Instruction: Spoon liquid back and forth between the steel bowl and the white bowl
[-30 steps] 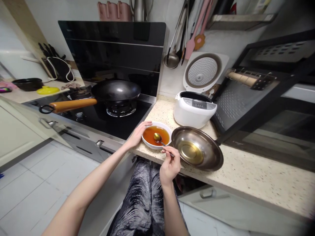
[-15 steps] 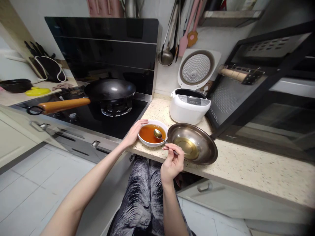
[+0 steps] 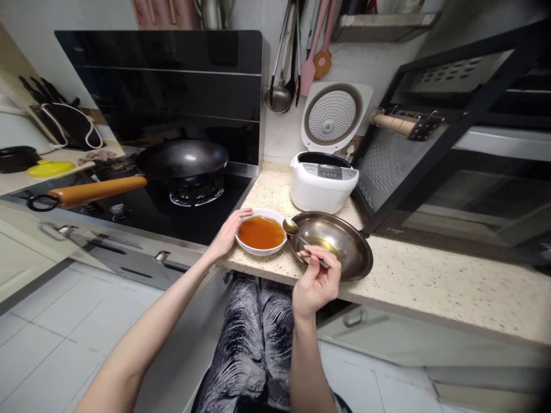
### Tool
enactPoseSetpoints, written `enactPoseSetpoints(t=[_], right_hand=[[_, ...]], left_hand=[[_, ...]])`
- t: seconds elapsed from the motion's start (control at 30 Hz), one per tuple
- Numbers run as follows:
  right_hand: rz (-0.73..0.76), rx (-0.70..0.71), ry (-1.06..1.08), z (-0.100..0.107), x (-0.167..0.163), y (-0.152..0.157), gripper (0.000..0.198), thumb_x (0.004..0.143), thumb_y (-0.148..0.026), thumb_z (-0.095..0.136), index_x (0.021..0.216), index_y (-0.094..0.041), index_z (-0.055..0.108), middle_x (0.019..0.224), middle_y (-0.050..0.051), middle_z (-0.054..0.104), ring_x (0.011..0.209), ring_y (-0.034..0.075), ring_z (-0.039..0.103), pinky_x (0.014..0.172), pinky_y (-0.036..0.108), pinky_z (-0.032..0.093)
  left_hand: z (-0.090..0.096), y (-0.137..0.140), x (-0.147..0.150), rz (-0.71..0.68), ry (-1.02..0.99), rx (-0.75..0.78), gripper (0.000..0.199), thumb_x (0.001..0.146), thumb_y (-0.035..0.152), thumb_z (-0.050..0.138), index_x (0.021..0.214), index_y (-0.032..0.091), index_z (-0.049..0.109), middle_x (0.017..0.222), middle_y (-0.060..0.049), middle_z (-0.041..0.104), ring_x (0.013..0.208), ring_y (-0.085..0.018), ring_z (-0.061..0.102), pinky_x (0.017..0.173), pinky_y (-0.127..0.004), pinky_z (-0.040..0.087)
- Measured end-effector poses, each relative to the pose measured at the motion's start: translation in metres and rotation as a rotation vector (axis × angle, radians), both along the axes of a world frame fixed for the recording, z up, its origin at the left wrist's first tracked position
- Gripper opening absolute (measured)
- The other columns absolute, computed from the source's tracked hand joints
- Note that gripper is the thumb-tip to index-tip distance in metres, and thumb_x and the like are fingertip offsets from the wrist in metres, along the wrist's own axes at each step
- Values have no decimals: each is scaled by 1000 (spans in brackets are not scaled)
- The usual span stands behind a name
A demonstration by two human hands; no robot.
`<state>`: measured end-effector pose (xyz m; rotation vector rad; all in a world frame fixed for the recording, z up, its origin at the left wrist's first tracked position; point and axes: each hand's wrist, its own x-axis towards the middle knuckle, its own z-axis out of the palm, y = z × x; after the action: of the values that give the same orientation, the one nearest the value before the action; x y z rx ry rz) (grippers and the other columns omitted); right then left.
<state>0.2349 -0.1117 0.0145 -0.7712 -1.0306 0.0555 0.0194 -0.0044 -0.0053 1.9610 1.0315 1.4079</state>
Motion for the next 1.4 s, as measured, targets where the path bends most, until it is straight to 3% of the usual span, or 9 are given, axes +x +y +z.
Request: enactPoseSetpoints(t=[0.3, 0.9, 1.2, 1.4], right_hand=[[-135, -21, -141, -10, 30, -8, 12, 101, -15, 55, 103, -22, 64, 92, 5, 70, 86, 18, 71, 75, 35, 62], [-152, 16, -515, -13, 50, -9, 32, 98, -3, 47, 116, -23, 64, 99, 6, 73, 93, 20, 71, 80, 37, 59], [-147, 25, -448, -16, 52, -9, 22, 98, -5, 51, 105, -22, 63, 97, 6, 72, 92, 19, 72, 79, 36, 60], [-166, 69, -334, -17, 50, -10, 15, 101, -11, 55, 107, -20, 65, 98, 7, 75, 92, 19, 76, 76, 34, 65]], left_hand=[[0, 1, -2, 8, 17, 6, 46, 108, 42, 34, 125, 19, 70, 145, -11, 61, 141, -26, 53, 129, -48, 30], [-2, 1, -3, 13, 28, 1, 46, 109, 43, 33, 126, 20, 69, 145, -10, 61, 141, -24, 52, 130, -47, 29], [-2, 1, -3, 13, 28, 4, 45, 108, 42, 33, 126, 20, 69, 145, -10, 61, 141, -25, 53, 129, -48, 29], [-1, 1, -3, 12, 27, 8, 45, 108, 42, 33, 126, 19, 69, 145, -10, 61, 141, -25, 53, 129, -47, 30]])
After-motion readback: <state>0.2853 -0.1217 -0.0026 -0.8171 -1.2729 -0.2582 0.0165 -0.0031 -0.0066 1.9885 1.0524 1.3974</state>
